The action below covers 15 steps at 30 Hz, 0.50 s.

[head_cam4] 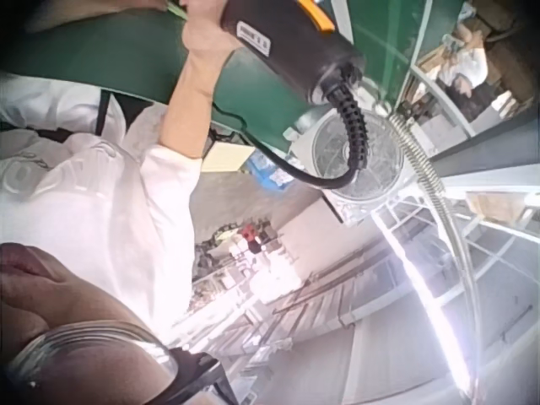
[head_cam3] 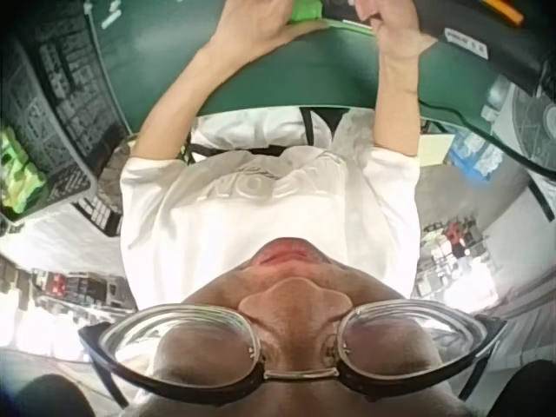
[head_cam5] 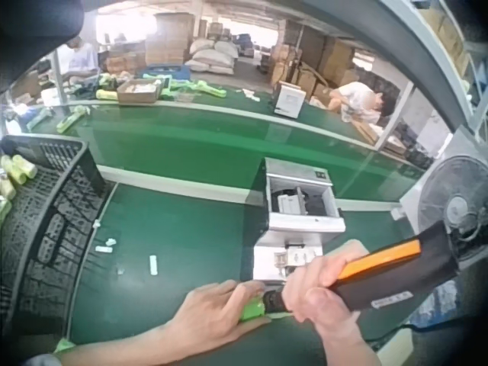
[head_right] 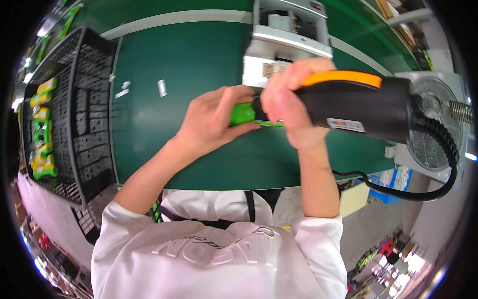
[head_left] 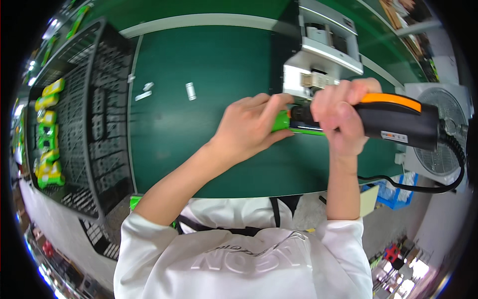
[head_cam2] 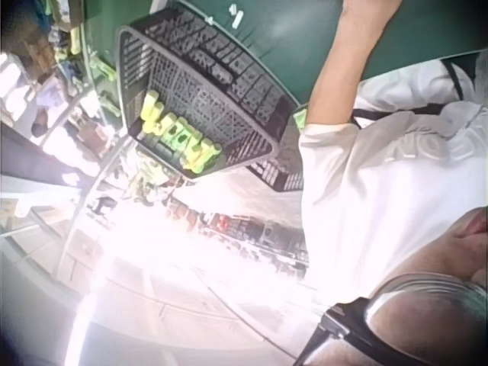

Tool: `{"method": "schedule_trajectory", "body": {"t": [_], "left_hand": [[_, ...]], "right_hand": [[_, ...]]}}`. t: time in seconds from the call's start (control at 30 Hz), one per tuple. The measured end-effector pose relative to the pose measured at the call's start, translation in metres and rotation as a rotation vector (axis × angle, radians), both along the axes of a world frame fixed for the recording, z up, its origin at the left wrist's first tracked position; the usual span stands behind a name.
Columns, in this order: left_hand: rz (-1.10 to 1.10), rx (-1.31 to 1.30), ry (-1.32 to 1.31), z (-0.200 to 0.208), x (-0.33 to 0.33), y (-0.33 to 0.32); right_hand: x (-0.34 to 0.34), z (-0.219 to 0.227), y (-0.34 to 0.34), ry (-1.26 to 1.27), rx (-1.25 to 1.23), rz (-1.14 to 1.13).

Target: Assembling a solar-powered electronic handheld device using an electric screwdriver.

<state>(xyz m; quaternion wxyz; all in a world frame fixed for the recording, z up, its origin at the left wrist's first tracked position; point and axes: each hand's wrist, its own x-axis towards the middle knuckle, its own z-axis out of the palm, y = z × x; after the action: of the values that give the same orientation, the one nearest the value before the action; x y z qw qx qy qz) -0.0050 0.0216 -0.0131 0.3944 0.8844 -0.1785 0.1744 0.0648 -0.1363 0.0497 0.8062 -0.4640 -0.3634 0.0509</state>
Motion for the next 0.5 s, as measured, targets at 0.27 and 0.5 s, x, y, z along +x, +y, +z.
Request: {"method": "schedule_trajectory", "body": {"t": [0.27,0.5], "left_hand": [[0.124,0.195,-0.29,0.002,-0.033,-0.009],[0.331,0.307,0.171,0.039,-0.28,0.078]], "right_hand": [[0.012,0.005,-0.097,-0.182,0.039,0.089],[-0.013,0.021,-0.125,0.081,0.225,-0.017]]}}
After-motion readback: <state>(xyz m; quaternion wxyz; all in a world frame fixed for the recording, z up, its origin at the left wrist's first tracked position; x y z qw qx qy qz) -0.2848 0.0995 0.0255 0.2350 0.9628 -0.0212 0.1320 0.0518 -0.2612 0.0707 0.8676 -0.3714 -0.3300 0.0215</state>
